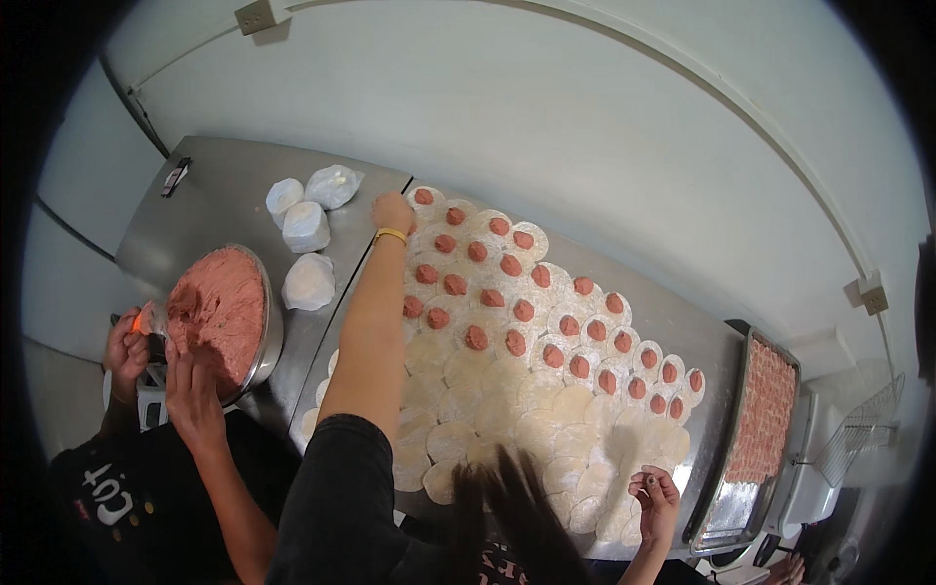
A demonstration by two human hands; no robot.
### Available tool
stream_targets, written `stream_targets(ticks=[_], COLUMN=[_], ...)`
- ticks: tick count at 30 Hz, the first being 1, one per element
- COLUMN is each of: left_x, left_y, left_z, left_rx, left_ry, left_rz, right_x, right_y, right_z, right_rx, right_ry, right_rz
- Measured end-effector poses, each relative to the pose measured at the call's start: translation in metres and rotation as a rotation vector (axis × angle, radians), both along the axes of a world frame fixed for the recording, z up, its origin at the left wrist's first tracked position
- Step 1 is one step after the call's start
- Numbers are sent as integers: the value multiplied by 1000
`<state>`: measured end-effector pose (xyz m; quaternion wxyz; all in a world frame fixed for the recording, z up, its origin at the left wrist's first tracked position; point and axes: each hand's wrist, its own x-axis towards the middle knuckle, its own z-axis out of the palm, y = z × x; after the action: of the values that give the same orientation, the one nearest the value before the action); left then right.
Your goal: The person retrieves dough from a refrigerator and joins two coworkers at a stainless steel table. They place small portions of pink filling onto round dough wrappers and fold them into dumplings, arranging the finished pieces on a tray.
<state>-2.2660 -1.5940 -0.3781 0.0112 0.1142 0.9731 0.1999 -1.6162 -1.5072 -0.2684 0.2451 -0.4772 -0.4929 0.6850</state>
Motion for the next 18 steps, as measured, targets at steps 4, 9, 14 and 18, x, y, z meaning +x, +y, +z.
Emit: stream_targets(ticks=[4, 9, 14, 18], left_x=[-27, -40, 47, 202], left_y=[4, 6, 1, -5], left_z=[-16, -11, 58, 99], left_rx=[116, 1384, 1742, 1713], left_ry=[-36, -575, -946, -1216], left_rz=[53, 138, -140, -448], right_x=[16, 31, 35, 29], right_y=[2, 8, 4, -6], right_z=[-2, -8, -10, -8], right_rx=[7, -11, -32, -46], right_ry=[-13, 23, 66, 77], right_rz=[-37, -44, -35, 84])
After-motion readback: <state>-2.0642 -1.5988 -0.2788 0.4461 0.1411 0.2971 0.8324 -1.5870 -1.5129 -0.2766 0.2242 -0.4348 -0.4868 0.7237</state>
